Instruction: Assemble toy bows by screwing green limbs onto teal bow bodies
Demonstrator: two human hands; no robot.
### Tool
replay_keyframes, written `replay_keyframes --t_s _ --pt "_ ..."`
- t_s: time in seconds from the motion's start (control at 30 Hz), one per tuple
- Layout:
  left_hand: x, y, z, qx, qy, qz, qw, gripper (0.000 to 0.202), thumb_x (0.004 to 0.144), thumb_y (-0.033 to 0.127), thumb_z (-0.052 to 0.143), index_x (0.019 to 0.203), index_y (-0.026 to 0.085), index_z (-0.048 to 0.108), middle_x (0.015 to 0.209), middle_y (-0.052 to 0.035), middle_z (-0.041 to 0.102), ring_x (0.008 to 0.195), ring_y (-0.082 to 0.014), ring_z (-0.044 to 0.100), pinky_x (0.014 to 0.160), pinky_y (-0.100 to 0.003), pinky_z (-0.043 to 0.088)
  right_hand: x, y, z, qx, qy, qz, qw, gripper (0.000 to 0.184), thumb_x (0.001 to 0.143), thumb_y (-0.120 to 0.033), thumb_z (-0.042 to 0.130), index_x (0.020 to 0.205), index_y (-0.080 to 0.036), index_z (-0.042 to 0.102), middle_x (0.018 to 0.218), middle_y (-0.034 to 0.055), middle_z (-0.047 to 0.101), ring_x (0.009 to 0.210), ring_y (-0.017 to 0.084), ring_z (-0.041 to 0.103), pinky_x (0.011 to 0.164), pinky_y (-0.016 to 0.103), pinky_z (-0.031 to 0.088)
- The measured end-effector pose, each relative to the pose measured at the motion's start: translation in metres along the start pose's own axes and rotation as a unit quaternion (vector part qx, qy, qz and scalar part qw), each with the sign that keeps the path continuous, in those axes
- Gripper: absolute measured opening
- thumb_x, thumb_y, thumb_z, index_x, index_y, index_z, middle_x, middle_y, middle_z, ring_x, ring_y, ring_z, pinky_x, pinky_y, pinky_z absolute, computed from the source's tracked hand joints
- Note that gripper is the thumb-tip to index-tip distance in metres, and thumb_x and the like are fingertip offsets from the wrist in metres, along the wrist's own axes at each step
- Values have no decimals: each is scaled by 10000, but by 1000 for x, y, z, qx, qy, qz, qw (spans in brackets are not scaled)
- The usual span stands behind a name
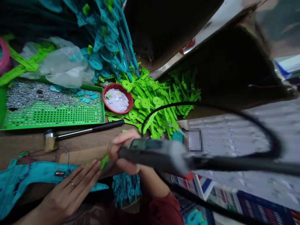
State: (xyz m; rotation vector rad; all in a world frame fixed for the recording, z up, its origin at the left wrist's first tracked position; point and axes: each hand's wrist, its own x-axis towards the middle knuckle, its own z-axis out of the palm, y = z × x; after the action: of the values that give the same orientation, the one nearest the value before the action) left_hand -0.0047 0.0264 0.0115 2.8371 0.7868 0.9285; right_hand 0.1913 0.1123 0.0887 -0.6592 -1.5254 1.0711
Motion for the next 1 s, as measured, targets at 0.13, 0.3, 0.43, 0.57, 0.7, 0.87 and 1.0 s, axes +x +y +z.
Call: replay_keyframes --t_s 0.13,0.3,0.43,0.57,0.7,0.87,1.0 --pt "-1 0 3 -6 17 -8 1000 470 904 93 338 1305 14 568 1409 -193 538 1309 -324 503 1190 -468 250 64 37 9 -37 186 -37 981 272 829 -404 592 1013 -289 429 524 -123 437 397 87 463 428 224 445" --pt "1 -1 6 -19 41 -21 999 447 908 108 350 1271 32 599 1355 -176 592 1283 -314 530 1191 -473 243 92 86 19 -44 237 17 970 317 793 -415 591 1008 -253 423 521 -116 441 394 103 460 433 260 428" --pt "2 -5 6 -17 47 -20 999 424 920 122 356 1243 30 614 1323 -179 615 1250 -314 560 1185 -480 254 86 91 17 -45 226 10 973 290 793 -404 588 979 -262 417 516 -118 439 393 105 455 426 254 416" --pt "1 -6 9 -30 48 -9 998 374 919 137 385 1160 26 649 1296 -207 624 1237 -337 567 1173 -493 266 85 95 16 -37 223 16 974 276 801 -402 582 961 -269 401 522 -118 435 400 107 447 434 256 415" --pt "-4 -2 9 -29 57 -24 998 389 914 106 363 1159 27 654 1263 -184 652 1221 -310 581 1181 -467 257 93 95 19 -43 250 33 967 305 782 -426 576 987 -265 416 526 -118 417 399 101 424 449 261 408" --pt "-9 1 3 -44 51 -59 996 451 899 30 310 1215 27 632 1351 -163 600 1329 -297 486 1179 -437 273 75 33 22 -74 295 35 952 252 793 -411 528 978 -280 418 523 -107 378 394 105 422 447 258 410" --pt "-13 -1 0 -55 25 -70 996 392 940 61 376 1259 38 603 1388 -170 566 1380 -291 422 1185 -435 262 10 -36 32 -27 198 78 977 221 855 -425 553 1024 -318 457 518 -97 408 394 112 467 410 244 429"
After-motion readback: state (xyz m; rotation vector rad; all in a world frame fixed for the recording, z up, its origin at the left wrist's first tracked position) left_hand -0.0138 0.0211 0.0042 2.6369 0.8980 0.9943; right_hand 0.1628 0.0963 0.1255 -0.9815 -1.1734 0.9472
